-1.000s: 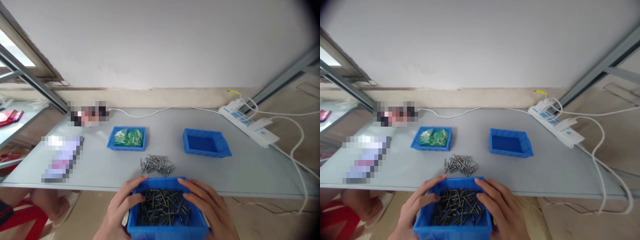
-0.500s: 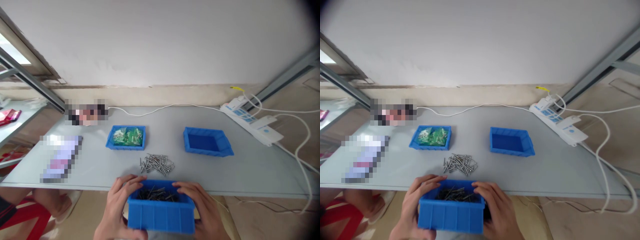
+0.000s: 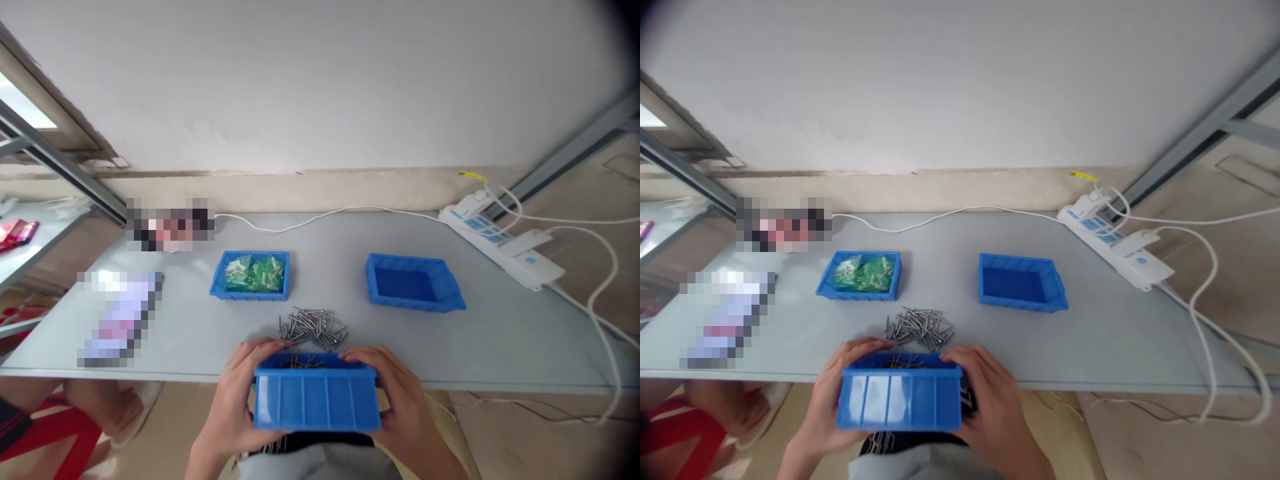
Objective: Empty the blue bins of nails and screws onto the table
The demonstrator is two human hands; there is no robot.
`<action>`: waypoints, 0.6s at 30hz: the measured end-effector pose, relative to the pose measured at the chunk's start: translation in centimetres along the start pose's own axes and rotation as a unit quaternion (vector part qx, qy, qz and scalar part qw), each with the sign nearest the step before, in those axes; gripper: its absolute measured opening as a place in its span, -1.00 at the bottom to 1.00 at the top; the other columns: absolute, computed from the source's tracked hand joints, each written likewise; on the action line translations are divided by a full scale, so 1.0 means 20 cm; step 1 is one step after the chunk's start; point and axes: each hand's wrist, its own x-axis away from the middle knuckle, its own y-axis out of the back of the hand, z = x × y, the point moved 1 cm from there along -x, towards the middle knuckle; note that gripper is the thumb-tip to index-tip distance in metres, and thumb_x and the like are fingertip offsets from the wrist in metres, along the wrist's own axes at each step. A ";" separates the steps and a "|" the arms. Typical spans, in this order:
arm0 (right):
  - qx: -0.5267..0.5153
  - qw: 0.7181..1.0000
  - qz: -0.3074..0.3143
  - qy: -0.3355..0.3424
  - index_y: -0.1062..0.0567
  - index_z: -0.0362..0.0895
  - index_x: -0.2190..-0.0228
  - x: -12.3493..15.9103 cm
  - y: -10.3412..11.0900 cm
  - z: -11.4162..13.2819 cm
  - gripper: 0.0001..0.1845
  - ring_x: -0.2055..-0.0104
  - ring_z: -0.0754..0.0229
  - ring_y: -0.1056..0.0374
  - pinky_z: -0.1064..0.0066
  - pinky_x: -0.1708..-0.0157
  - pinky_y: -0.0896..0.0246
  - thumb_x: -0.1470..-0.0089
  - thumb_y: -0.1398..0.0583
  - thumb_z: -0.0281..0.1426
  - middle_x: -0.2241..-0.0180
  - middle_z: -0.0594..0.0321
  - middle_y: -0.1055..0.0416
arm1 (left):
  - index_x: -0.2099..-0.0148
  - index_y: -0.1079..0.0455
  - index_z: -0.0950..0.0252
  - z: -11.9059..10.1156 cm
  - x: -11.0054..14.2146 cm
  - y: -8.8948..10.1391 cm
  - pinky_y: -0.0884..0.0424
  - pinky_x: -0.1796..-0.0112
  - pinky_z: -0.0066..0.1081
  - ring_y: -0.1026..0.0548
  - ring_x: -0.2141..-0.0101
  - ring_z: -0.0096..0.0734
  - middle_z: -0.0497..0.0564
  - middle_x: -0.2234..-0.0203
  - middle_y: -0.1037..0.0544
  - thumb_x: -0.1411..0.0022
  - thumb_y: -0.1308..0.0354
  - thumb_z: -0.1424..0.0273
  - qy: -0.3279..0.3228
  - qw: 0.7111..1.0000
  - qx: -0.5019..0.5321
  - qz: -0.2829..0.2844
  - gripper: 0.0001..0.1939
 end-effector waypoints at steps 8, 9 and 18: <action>-0.004 0.998 0.005 -0.069 -0.39 0.02 -0.15 -0.06 0.01 -0.05 -0.33 -0.02 -0.05 -0.52 0.18 0.01 -0.46 -0.12 -0.47 -0.10 -0.02 0.11 -0.55 | -0.47 -0.18 0.08 -0.02 -0.05 0.01 -0.49 -0.03 -0.10 -0.52 -0.11 0.08 0.18 -0.15 -0.55 -0.37 -0.26 -0.05 0.084 0.996 0.013 0.006 -0.24; -0.010 0.997 0.002 -0.077 -0.38 0.02 -0.17 -0.07 0.01 -0.05 -0.30 -0.06 -0.06 -0.51 0.17 -0.05 -0.44 -0.10 -0.48 -0.09 -0.05 0.10 -0.54 | -0.47 -0.19 0.09 -0.02 -0.07 0.01 -0.49 -0.03 -0.10 -0.51 -0.11 0.08 0.19 -0.15 -0.55 -0.38 -0.26 -0.02 0.096 0.995 0.006 0.007 -0.25; -0.148 0.975 0.068 -0.149 -0.38 -0.01 -0.28 -0.17 0.09 -0.14 -0.24 -0.06 0.00 -0.50 0.24 -0.01 -0.44 -0.16 -0.44 -0.08 -0.14 0.12 -0.51 | -0.27 -0.43 0.21 -0.02 -0.19 0.03 -0.45 0.02 -0.21 -0.52 -0.06 0.02 0.19 -0.14 -0.56 -0.37 -0.28 0.02 0.147 0.989 0.009 0.012 -0.44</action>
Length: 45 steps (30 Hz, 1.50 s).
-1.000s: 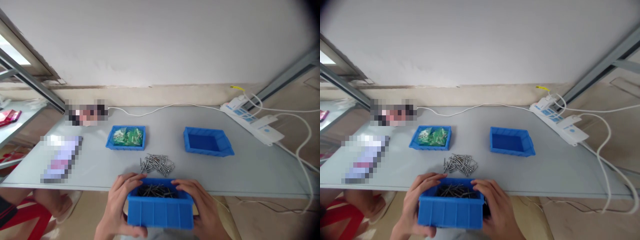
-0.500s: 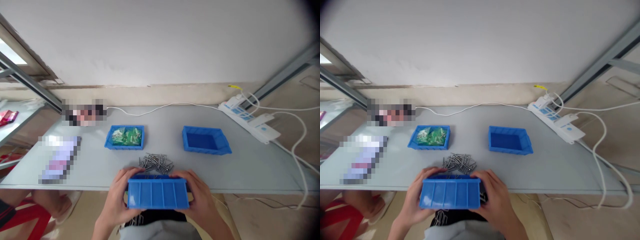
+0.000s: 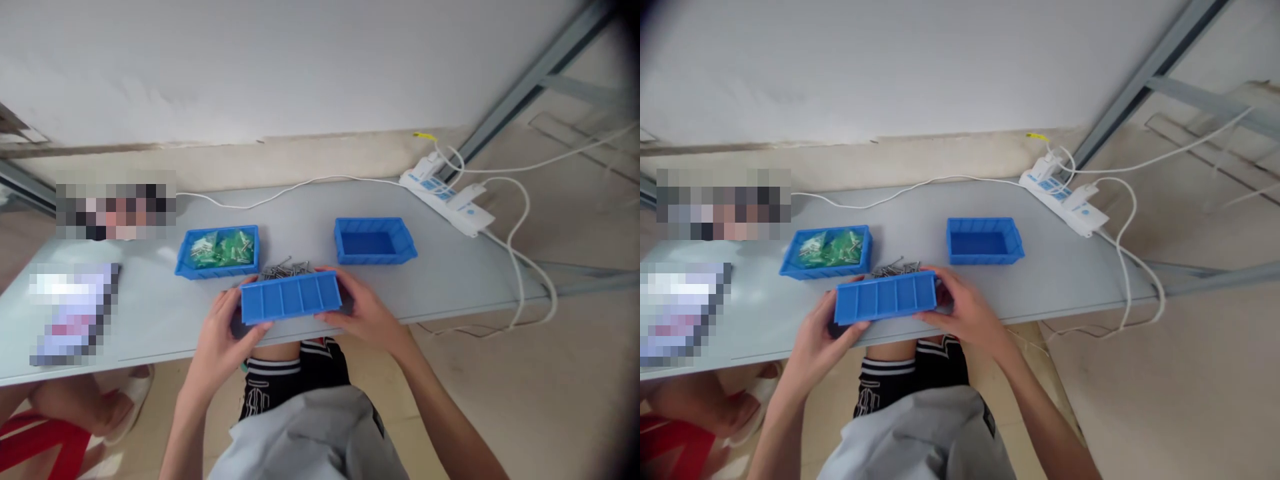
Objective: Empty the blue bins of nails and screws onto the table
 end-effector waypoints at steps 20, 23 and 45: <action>-0.050 0.994 -0.062 -0.074 -0.45 -0.07 0.06 -0.09 0.01 0.00 -0.47 0.48 0.22 -0.37 0.37 0.42 -0.34 -0.26 -0.28 0.12 0.43 0.34 -0.40 | 0.01 -0.49 0.29 -0.03 -0.11 -0.05 -0.36 0.26 -0.40 -0.47 0.32 -0.31 -0.01 0.34 -0.54 -0.41 -0.17 -0.05 0.057 0.994 0.081 -0.038 -0.52; -0.042 0.992 -0.086 -0.077 -0.44 -0.07 0.12 -0.09 0.00 0.02 -0.47 0.49 0.21 -0.39 0.36 0.44 -0.33 -0.26 -0.27 0.13 0.42 0.33 -0.40 | -0.03 -0.50 0.32 -0.03 -0.11 -0.05 -0.40 0.23 -0.38 -0.51 0.29 -0.27 0.02 0.32 -0.58 -0.40 -0.17 -0.07 0.064 0.994 0.083 -0.043 -0.47; -0.071 0.984 -0.109 -0.123 -0.47 -0.08 0.19 -0.05 -0.06 0.04 -0.44 0.63 0.22 -0.27 0.39 0.64 -0.18 -0.27 -0.21 0.18 0.57 0.37 -0.30 | -0.14 -0.51 0.24 -0.05 0.04 -0.10 -0.41 -0.15 -0.16 -0.53 -0.09 -0.09 0.16 -0.05 -0.60 -0.60 0.08 0.15 0.040 0.981 0.011 -0.192 -0.58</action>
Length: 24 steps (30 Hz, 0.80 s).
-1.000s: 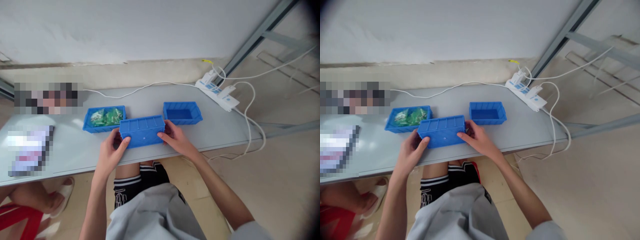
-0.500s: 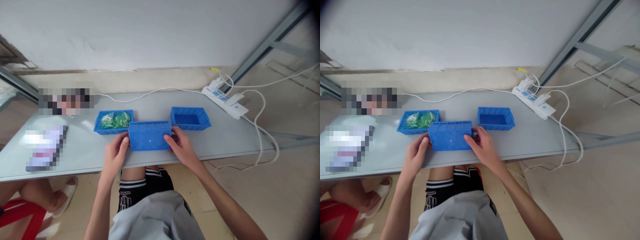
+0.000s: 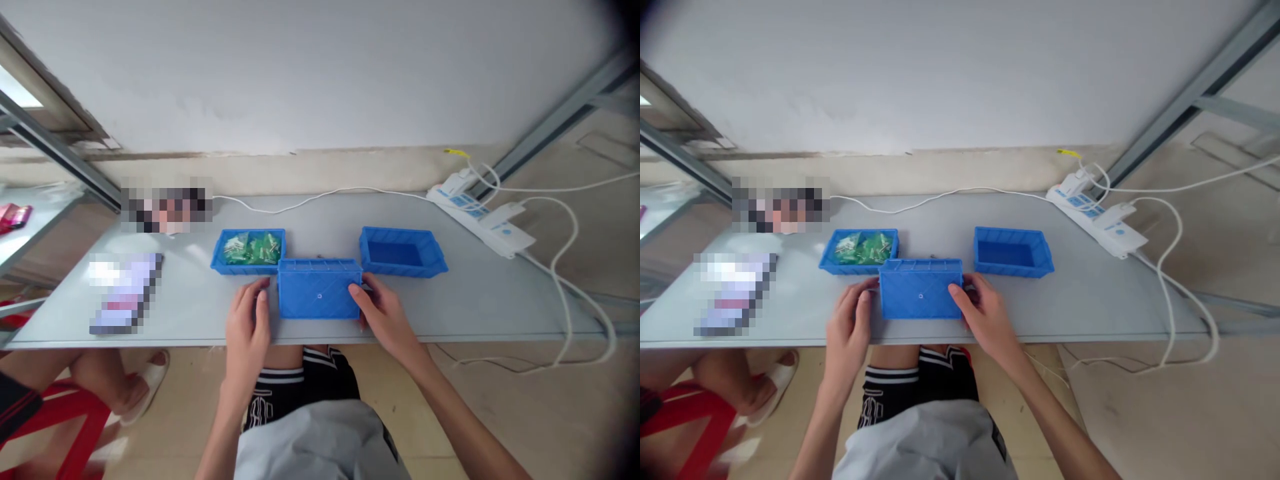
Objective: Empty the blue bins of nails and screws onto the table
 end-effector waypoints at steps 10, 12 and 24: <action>-0.015 0.999 -0.016 -0.044 -0.50 -0.12 0.11 -0.01 0.00 -0.03 -0.32 0.66 0.23 -0.27 0.41 0.69 -0.18 -0.20 -0.22 0.25 0.59 0.35 -0.34 | -0.57 0.02 0.32 -0.03 0.27 -0.16 0.01 -0.41 0.22 -0.22 -0.42 0.26 0.36 -0.44 -0.25 -0.39 -0.26 -0.02 -0.124 0.965 -0.230 -0.009 -0.05; -0.013 0.999 -0.016 -0.043 -0.50 -0.13 0.12 -0.01 0.00 -0.02 -0.31 0.66 0.24 -0.27 0.42 0.68 -0.18 -0.19 -0.22 0.26 0.59 0.34 -0.35 | -0.58 0.03 0.34 -0.03 0.26 -0.18 0.03 -0.41 0.24 -0.20 -0.43 0.28 0.38 -0.46 -0.22 -0.38 -0.26 -0.03 -0.118 0.962 -0.248 -0.007 -0.03; -0.035 0.997 -0.031 -0.060 -0.52 -0.14 0.17 0.00 0.01 -0.02 -0.27 0.68 0.24 -0.26 0.45 0.70 -0.15 -0.16 -0.22 0.30 0.66 0.36 -0.34 | -0.56 -0.01 0.40 -0.03 0.26 -0.21 0.06 -0.42 0.21 -0.16 -0.45 0.25 0.37 -0.48 -0.18 -0.45 -0.16 0.00 -0.094 0.954 -0.285 -0.017 -0.12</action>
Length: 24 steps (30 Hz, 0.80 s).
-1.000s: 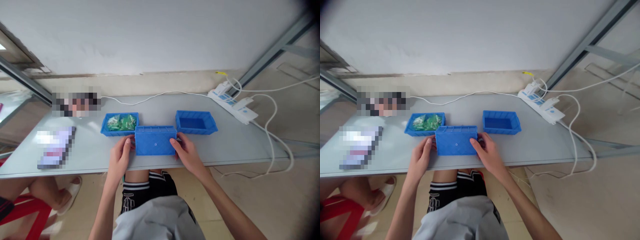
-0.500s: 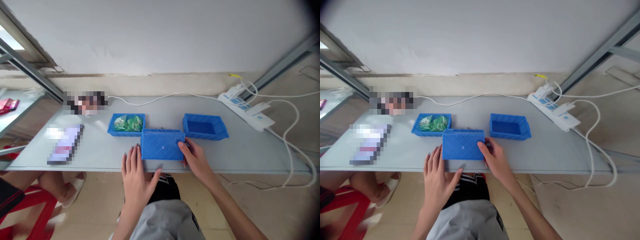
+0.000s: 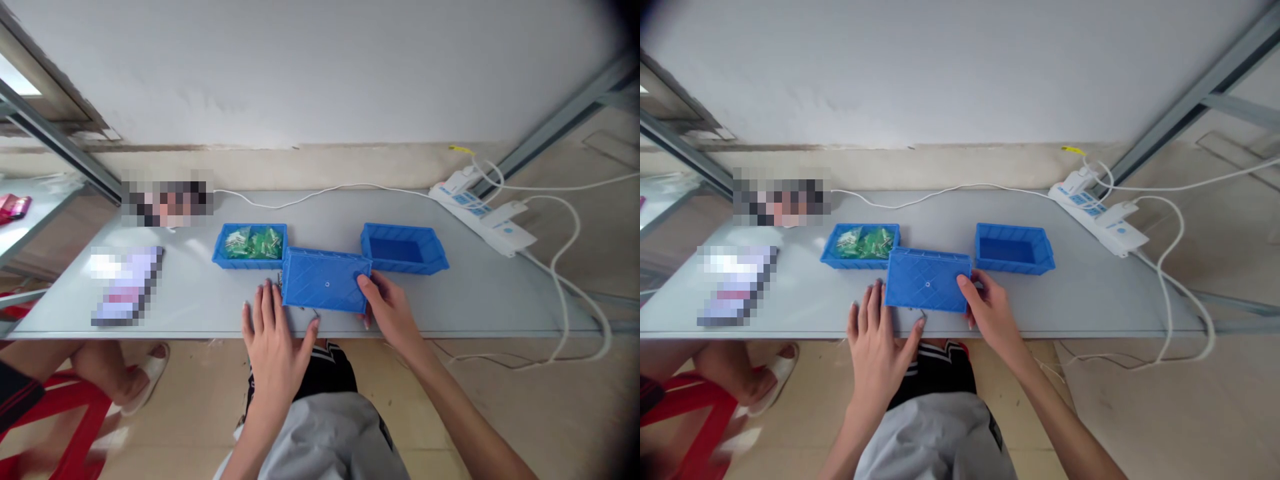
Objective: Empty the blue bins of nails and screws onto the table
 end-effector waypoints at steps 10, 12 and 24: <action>-0.036 0.999 -0.017 0.018 -0.48 -0.11 0.27 0.01 -0.01 -0.03 -0.36 0.69 0.25 -0.26 0.46 0.69 -0.16 -0.19 -0.24 0.26 0.67 0.34 -0.37 | -0.57 0.02 0.43 -0.03 -0.01 -0.01 0.05 -0.42 0.23 -0.15 -0.46 0.24 0.36 -0.48 -0.18 -0.50 -0.08 0.00 0.006 0.999 -0.034 -0.003 -0.14; -0.058 0.998 -0.024 0.022 -0.47 -0.10 0.30 0.01 -0.01 -0.03 -0.37 0.69 0.26 -0.26 0.46 0.70 -0.16 -0.21 -0.24 0.24 0.67 0.34 -0.36 | -0.59 0.08 0.43 -0.03 -0.02 -0.02 0.05 -0.42 0.24 -0.16 -0.45 0.25 0.37 -0.48 -0.18 -0.50 -0.07 -0.01 0.006 1.000 -0.030 -0.007 -0.11; -0.103 0.973 -0.129 0.164 -0.38 -0.02 0.18 -0.04 0.14 0.20 -0.50 0.49 0.23 -0.39 0.39 0.61 -0.35 -0.02 -0.46 -0.09 0.31 0.32 -0.43 | -0.62 0.28 0.44 -0.03 -0.01 -0.02 0.02 -0.42 0.23 -0.20 -0.44 0.24 0.41 -0.47 -0.18 -0.49 -0.08 -0.03 0.005 0.999 -0.031 -0.024 0.00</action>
